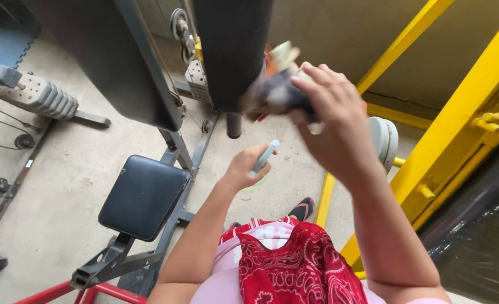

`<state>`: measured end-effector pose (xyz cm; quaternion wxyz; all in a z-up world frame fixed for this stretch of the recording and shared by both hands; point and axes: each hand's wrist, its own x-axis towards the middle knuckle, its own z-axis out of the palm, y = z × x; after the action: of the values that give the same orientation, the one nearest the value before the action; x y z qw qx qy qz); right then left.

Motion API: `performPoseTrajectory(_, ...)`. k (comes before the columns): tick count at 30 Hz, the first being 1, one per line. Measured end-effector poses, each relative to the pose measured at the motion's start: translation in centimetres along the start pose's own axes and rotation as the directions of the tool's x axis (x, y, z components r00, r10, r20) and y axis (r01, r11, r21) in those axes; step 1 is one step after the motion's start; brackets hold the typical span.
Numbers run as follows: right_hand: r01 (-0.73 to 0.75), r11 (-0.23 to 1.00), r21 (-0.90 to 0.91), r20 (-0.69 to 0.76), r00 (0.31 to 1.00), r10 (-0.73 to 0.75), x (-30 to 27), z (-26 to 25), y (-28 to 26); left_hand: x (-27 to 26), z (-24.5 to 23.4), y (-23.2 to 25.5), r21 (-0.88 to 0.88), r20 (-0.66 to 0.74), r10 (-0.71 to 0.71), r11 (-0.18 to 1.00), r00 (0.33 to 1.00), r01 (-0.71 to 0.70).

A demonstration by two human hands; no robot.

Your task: Using a spray bottle and cloth to wipe down and sanitize various parts of gym equipment.

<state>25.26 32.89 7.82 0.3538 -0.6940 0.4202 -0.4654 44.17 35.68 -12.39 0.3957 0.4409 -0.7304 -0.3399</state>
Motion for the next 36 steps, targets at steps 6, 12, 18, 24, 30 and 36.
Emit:
performPoseTrajectory(6,0.382,0.286,-0.879,0.308,0.911,-0.273,2.9,5.4,1.2,-5.0,-3.8,-1.3,0.232,-0.161,-0.024,0.971,0.987,0.062)
performPoseTrajectory(12,0.106,0.386,-0.917,0.335,0.730,0.596,8.0,5.1,-3.8,-4.8,-7.5,1.5,0.393,-0.302,0.123,0.919,0.946,0.006)
performPoseTrajectory(18,-0.147,0.822,-0.550,0.553,0.674,0.490,7.7,4.2,-0.5,-1.0,-8.6,1.8,0.300,-0.250,0.327,0.921,0.911,-0.248)
performPoseTrajectory(24,0.228,0.488,-0.842,0.352,0.919,0.178,5.1,5.2,-0.5,1.5,-6.5,-0.1,0.259,-0.166,0.268,0.940,0.949,-0.220)
performPoseTrajectory(30,0.412,0.300,-0.861,0.238,0.845,-0.478,2.8,6.4,4.8,1.4,-5.7,0.2,0.287,-0.355,0.355,0.922,0.865,-0.260)
performPoseTrajectory(36,0.268,-0.058,-0.962,0.240,0.721,-0.650,-0.2,7.9,4.7,1.7,-4.9,1.2,0.323,-0.391,0.303,0.929,0.869,-0.179)
